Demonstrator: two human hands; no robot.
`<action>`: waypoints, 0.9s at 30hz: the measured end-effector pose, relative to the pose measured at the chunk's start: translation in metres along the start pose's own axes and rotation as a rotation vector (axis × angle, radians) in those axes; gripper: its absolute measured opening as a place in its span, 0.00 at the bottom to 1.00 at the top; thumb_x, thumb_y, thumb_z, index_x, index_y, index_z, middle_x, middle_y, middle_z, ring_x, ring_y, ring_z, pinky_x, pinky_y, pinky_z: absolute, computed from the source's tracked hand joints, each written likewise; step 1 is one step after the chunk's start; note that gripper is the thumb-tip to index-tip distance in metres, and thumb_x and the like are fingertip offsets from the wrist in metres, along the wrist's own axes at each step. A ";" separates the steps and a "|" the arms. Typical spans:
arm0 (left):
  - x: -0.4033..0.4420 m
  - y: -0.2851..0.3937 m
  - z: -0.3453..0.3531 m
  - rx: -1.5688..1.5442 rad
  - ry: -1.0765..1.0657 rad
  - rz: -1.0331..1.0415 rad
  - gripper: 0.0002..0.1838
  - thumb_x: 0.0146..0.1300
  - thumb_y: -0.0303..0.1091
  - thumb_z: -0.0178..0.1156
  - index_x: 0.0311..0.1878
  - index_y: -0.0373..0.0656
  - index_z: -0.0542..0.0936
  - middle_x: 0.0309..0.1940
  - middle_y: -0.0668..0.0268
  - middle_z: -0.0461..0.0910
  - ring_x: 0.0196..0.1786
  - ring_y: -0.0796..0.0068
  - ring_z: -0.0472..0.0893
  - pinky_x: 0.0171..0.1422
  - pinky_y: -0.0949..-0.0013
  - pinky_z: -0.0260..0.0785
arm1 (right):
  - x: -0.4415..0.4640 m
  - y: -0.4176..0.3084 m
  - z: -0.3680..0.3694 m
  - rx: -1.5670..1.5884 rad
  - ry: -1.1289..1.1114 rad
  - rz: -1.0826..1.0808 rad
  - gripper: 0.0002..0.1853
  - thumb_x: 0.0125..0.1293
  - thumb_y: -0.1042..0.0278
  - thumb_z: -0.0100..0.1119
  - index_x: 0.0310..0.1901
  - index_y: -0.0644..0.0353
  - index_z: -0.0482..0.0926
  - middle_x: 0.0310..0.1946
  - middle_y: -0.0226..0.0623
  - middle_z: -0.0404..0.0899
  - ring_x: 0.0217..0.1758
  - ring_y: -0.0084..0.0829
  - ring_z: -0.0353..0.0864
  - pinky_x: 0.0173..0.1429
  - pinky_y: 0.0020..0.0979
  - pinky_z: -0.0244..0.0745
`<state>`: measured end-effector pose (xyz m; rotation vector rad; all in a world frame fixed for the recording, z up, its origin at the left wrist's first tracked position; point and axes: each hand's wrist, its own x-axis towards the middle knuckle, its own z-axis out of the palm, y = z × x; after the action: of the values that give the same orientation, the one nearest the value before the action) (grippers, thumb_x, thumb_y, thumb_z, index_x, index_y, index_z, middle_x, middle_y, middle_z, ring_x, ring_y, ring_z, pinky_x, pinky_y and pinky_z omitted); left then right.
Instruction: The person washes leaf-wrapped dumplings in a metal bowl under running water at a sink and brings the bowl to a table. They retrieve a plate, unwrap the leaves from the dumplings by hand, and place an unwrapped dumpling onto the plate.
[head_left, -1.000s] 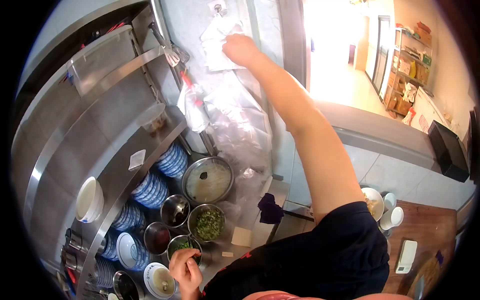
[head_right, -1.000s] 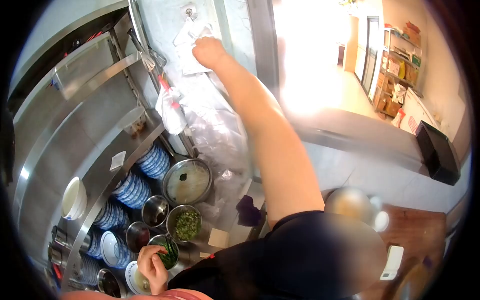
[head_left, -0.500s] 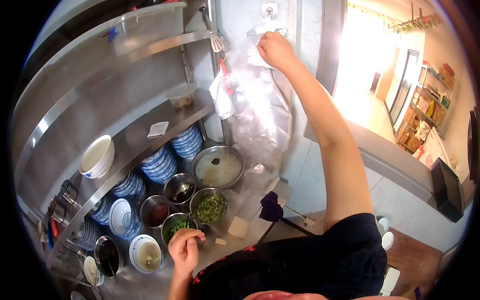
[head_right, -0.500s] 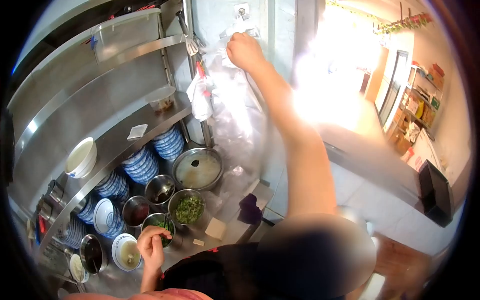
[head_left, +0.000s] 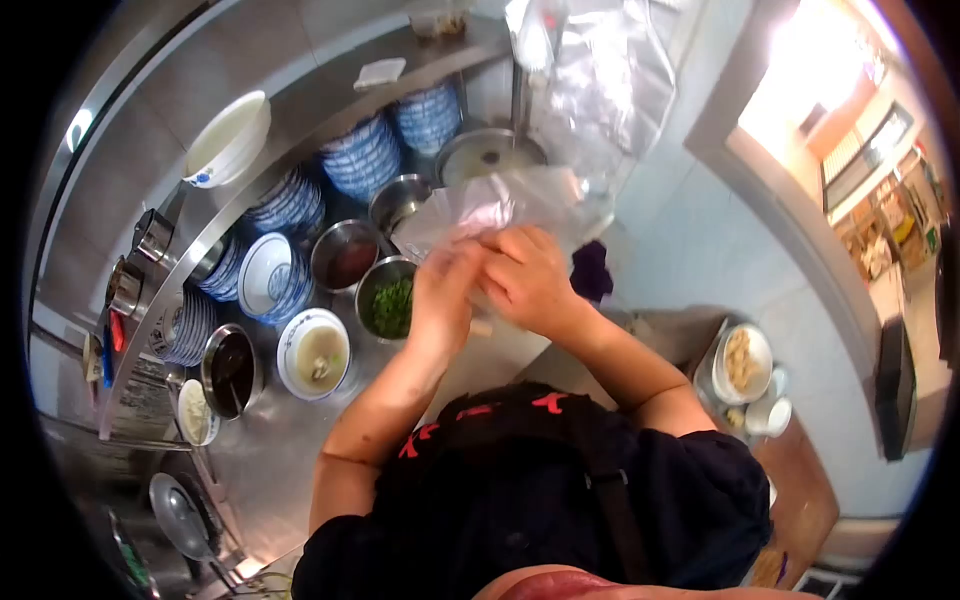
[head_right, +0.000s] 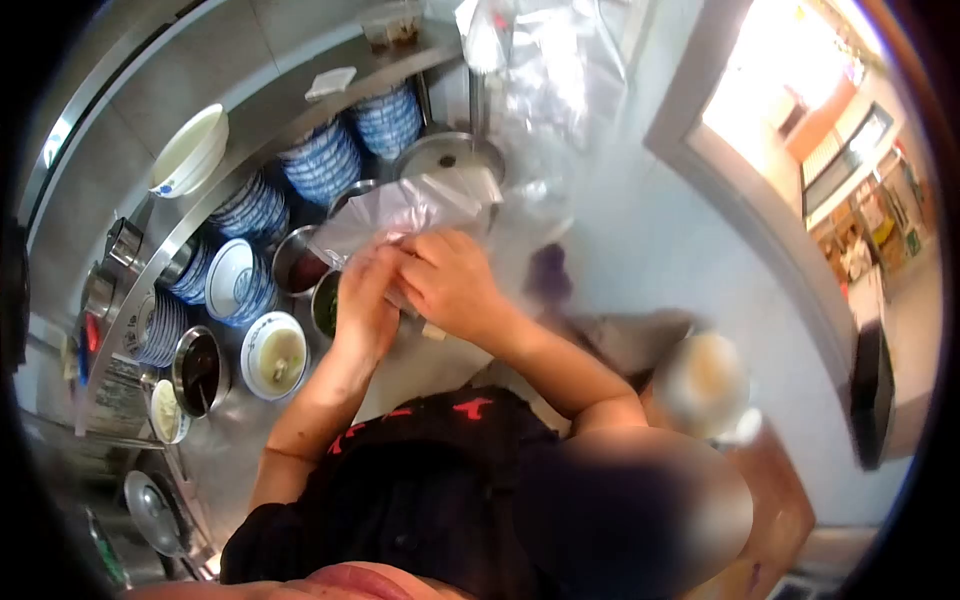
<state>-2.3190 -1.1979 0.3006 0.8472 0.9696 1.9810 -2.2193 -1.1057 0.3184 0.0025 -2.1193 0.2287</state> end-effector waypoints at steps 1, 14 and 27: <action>-0.007 0.005 -0.007 -0.040 0.086 -0.051 0.12 0.65 0.33 0.52 0.50 0.41 0.72 0.40 0.65 0.76 0.44 0.76 0.76 0.48 0.71 0.69 | -0.009 -0.019 0.003 -0.001 -0.019 0.026 0.13 0.47 0.71 0.65 0.38 0.54 0.80 0.32 0.30 0.73 0.34 0.34 0.73 0.39 0.34 0.68; -0.152 0.019 -0.123 0.557 -0.058 -0.184 0.09 0.66 0.35 0.51 0.37 0.39 0.72 0.30 0.62 0.80 0.23 0.84 0.72 0.24 0.78 0.63 | -0.150 -0.170 0.036 0.776 -0.048 0.983 0.33 0.53 0.69 0.62 0.62 0.63 0.63 0.60 0.43 0.65 0.58 0.38 0.69 0.59 0.33 0.65; -0.214 0.071 -0.187 0.505 0.171 -0.259 0.05 0.63 0.30 0.52 0.34 0.40 0.73 0.17 0.70 0.72 0.18 0.84 0.68 0.23 0.76 0.58 | -0.105 -0.229 0.039 -0.029 -0.106 0.551 0.36 0.51 0.75 0.64 0.63 0.57 0.61 0.61 0.45 0.62 0.63 0.38 0.63 0.63 0.36 0.62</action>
<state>-2.3881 -1.4710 0.2197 0.7729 1.6350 1.6258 -2.1752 -1.3469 0.2470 -0.6031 -2.1891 0.5310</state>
